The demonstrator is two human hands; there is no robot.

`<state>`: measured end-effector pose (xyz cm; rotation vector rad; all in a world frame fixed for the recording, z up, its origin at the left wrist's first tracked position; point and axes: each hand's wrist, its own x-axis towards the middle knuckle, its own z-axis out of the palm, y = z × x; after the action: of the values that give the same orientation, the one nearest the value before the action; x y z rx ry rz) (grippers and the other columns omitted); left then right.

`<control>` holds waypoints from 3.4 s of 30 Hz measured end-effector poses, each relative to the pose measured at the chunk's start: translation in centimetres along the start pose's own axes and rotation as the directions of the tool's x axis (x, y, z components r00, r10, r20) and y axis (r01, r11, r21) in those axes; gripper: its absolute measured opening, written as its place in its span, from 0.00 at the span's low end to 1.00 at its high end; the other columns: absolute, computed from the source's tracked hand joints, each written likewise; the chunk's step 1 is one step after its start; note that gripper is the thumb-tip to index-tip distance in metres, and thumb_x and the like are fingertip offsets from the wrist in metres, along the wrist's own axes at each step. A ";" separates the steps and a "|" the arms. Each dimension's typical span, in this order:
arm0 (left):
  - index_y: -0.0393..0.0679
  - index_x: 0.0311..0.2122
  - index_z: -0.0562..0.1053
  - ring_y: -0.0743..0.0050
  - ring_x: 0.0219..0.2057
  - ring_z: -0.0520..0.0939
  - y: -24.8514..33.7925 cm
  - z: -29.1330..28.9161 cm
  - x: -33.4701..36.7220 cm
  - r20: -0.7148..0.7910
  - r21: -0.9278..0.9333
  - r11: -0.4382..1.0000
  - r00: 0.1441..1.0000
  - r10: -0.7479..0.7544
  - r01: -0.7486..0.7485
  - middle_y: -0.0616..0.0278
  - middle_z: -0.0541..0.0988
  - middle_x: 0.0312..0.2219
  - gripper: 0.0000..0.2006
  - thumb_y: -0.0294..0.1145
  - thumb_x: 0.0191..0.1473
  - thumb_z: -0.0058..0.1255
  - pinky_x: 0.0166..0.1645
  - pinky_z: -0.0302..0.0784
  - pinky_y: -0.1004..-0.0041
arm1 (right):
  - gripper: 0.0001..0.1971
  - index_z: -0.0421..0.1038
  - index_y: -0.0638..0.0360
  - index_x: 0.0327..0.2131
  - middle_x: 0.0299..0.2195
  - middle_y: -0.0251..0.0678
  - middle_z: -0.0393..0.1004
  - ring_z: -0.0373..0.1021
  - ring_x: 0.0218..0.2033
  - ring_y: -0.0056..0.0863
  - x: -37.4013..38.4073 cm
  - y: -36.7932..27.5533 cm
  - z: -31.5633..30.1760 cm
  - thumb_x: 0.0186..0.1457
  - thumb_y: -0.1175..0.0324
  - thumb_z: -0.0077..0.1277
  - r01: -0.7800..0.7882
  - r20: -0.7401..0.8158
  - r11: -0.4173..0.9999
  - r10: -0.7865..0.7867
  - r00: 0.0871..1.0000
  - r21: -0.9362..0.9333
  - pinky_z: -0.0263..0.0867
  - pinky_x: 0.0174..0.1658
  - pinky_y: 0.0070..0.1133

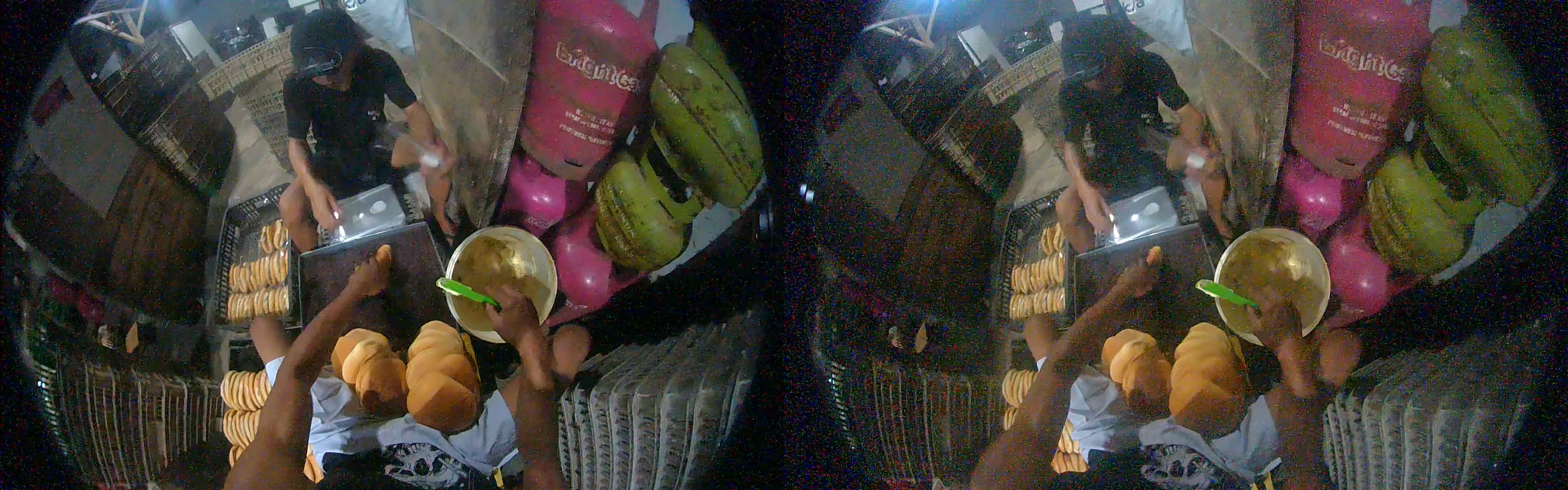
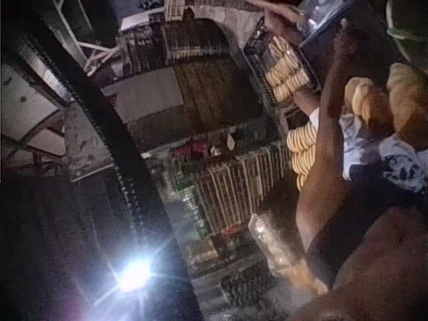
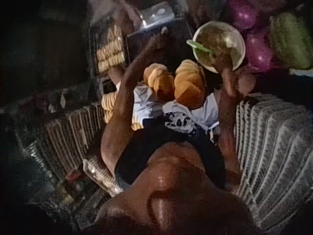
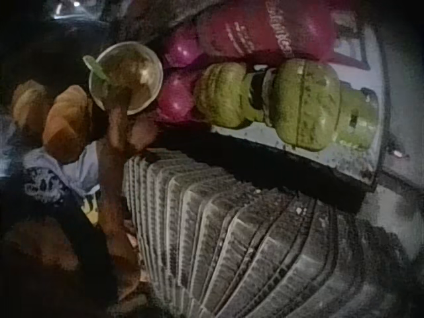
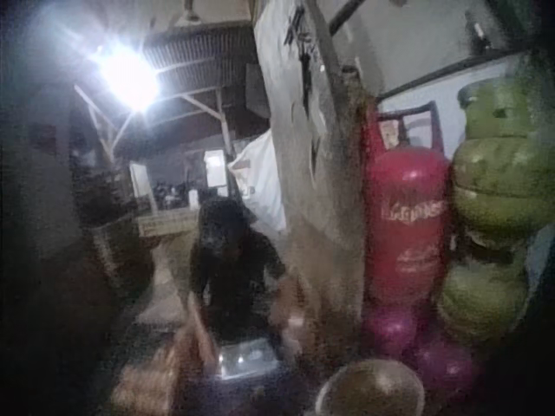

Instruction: The person scoops a yellow paste from a bowl with a green spatula and spreads it inside split buns. They handle each bun one at a time, filling the interior and placing the finished buns into a nearby basket.

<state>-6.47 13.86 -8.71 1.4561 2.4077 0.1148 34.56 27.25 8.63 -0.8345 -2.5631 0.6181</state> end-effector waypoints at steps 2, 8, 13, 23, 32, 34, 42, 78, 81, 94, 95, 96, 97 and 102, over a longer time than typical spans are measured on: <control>0.35 0.56 0.66 0.32 0.45 0.80 1.0 1.2 -2.4 0.018 -0.034 0.999 0.999 -0.034 0.034 0.36 0.76 0.44 0.25 0.44 0.61 0.45 0.47 0.78 0.49 | 0.18 0.77 0.56 0.48 0.43 0.51 0.77 0.74 0.44 0.52 -0.2 -0.1 -0.3 0.52 0.64 0.57 -0.011 -0.010 0.999 0.011 1.000 -0.030 0.71 0.50 0.38; 0.36 0.56 0.67 0.39 0.44 0.79 11.4 -1.4 -16.5 -0.390 -0.049 0.903 0.841 0.376 -0.427 0.41 0.75 0.45 0.25 0.43 0.59 0.50 0.46 0.79 0.54 | 0.18 0.77 0.56 0.48 0.46 0.51 0.77 0.74 0.47 0.51 -1.9 -0.9 -0.5 0.54 0.63 0.58 -0.020 -0.034 0.996 0.018 0.999 -0.085 0.70 0.53 0.37; 0.34 0.50 0.69 0.42 0.43 0.81 20.1 -5.1 -28.4 -0.088 -0.296 0.809 0.857 0.507 -0.509 0.41 0.76 0.44 0.22 0.42 0.57 0.53 0.45 0.80 0.56 | 0.16 0.78 0.54 0.46 0.43 0.49 0.78 0.74 0.45 0.51 -1.8 -1.5 0.4 0.54 0.63 0.58 -0.059 0.047 0.990 0.065 0.997 -0.127 0.69 0.51 0.41; 0.41 0.49 0.69 0.42 0.39 0.81 10.8 -8.5 -30.9 0.105 -0.846 0.533 0.969 0.224 -0.031 0.47 0.78 0.39 0.28 0.50 0.50 0.64 0.42 0.78 0.51 | 0.14 0.78 0.58 0.45 0.42 0.51 0.78 0.75 0.42 0.54 -0.5 -2.5 -4.0 0.56 0.65 0.55 -0.103 0.011 0.993 0.104 0.995 -0.060 0.69 0.50 0.41; 0.35 0.63 0.59 0.31 0.61 0.62 11.1 -5.9 -31.3 -0.014 -0.114 0.991 0.997 -0.079 0.077 0.32 0.61 0.59 0.51 0.62 0.43 0.65 0.59 0.63 0.42 | 0.12 0.79 0.62 0.36 0.35 0.52 0.79 0.77 0.39 0.48 9.4 7.0 -0.3 0.49 0.68 0.54 -0.103 0.561 0.894 0.359 0.746 -0.437 0.71 0.46 0.39; 0.32 0.66 0.52 0.29 0.65 0.54 13.6 -6.0 -33.0 -0.099 -0.077 0.997 0.994 -0.034 0.026 0.29 0.54 0.63 0.59 0.67 0.41 0.64 0.63 0.54 0.39 | 0.12 0.79 0.60 0.38 0.36 0.48 0.79 0.76 0.39 0.45 11.2 11.8 5.2 0.50 0.67 0.55 -0.086 0.599 0.866 0.409 0.689 -0.493 0.71 0.45 0.38; 0.32 0.69 0.42 0.25 0.69 0.44 14.1 -4.1 -32.3 -0.030 -0.129 0.989 0.996 -0.079 0.074 0.28 0.44 0.67 0.72 0.73 0.30 0.67 0.67 0.43 0.35 | 0.12 0.78 0.53 0.41 0.39 0.38 0.79 0.74 0.38 0.32 6.7 31.1 34.4 0.51 0.65 0.57 -0.487 0.250 0.792 0.421 0.872 0.367 0.70 0.40 0.32; 0.41 0.60 0.67 0.50 0.53 0.77 6.5 -10.4 -25.0 0.082 -0.633 -0.771 0.997 0.017 0.065 0.49 0.76 0.52 0.37 0.66 0.61 0.39 0.61 0.71 0.49 | 0.20 0.74 0.46 0.51 0.35 0.41 0.71 0.73 0.37 0.42 4.6 -18.7 3.6 0.53 0.67 0.51 0.598 0.374 0.793 -0.522 0.767 -0.119 0.72 0.38 0.35; 0.41 0.53 0.70 0.59 0.41 0.83 5.4 -9.1 -24.1 0.226 -0.610 -0.791 0.969 -0.102 0.059 0.53 0.79 0.41 0.26 0.52 0.59 0.56 0.47 0.83 0.60 | 0.20 0.74 0.44 0.51 0.36 0.39 0.72 0.72 0.40 0.41 3.7 -19.5 4.7 0.52 0.66 0.51 0.698 0.470 0.681 -0.552 0.688 -0.221 0.72 0.44 0.35; 0.36 0.55 0.68 0.63 0.47 0.82 5.1 -7.6 -22.8 0.194 -0.725 -0.681 0.979 -0.059 0.102 0.52 0.79 0.46 0.22 0.37 0.61 0.56 0.53 0.79 0.66 | 0.24 0.73 0.40 0.53 0.31 0.35 0.69 0.72 0.33 0.37 0.8 -14.6 6.0 0.50 0.68 0.53 0.682 0.347 0.651 -0.588 0.731 -0.333 0.73 0.34 0.32; 0.35 0.54 0.69 0.64 0.47 0.82 5.0 -7.4 -22.6 0.251 -0.714 -0.694 0.960 -0.125 0.097 0.52 0.79 0.46 0.21 0.36 0.61 0.55 0.53 0.80 0.68 | 0.25 0.72 0.39 0.54 0.30 0.34 0.68 0.72 0.32 0.37 0.4 -14.1 5.9 0.50 0.69 0.53 0.696 0.355 0.666 -0.603 0.714 -0.268 0.72 0.34 0.33; 0.35 0.54 0.69 0.64 0.46 0.81 4.8 -7.4 -22.4 0.217 -0.720 -0.691 0.967 -0.132 0.067 0.52 0.79 0.46 0.21 0.36 0.61 0.56 0.53 0.80 0.68 | 0.25 0.72 0.39 0.54 0.30 0.34 0.68 0.72 0.32 0.37 0.2 -13.4 5.5 0.50 0.70 0.53 0.665 0.305 0.714 -0.597 0.742 -0.220 0.72 0.34 0.32; 0.35 0.54 0.69 0.64 0.46 0.81 4.6 -7.6 -22.4 0.207 -0.734 -0.677 0.968 -0.144 0.056 0.52 0.79 0.46 0.21 0.36 0.61 0.56 0.53 0.80 0.69 | 0.25 0.73 0.40 0.54 0.30 0.35 0.68 0.72 0.32 0.37 0.1 -12.8 5.0 0.49 0.71 0.54 0.624 0.303 0.762 -0.562 0.769 -0.172 0.71 0.34 0.32; 0.39 0.58 0.66 0.55 0.49 0.80 4.5 -10.0 -22.1 0.130 -0.706 -0.701 0.991 0.010 0.100 0.52 0.77 0.49 0.26 0.49 0.63 0.51 0.55 0.78 0.56 | 0.17 0.77 0.48 0.48 0.33 0.42 0.72 0.73 0.31 0.44 -0.5 -8.9 1.8 0.54 0.68 0.54 0.234 0.026 0.971 -0.235 0.972 0.037 0.72 0.33 0.36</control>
<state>3.58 -2.33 6.95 -0.0007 0.7384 1.8088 30.02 19.88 11.54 -0.5028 -2.6179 0.6017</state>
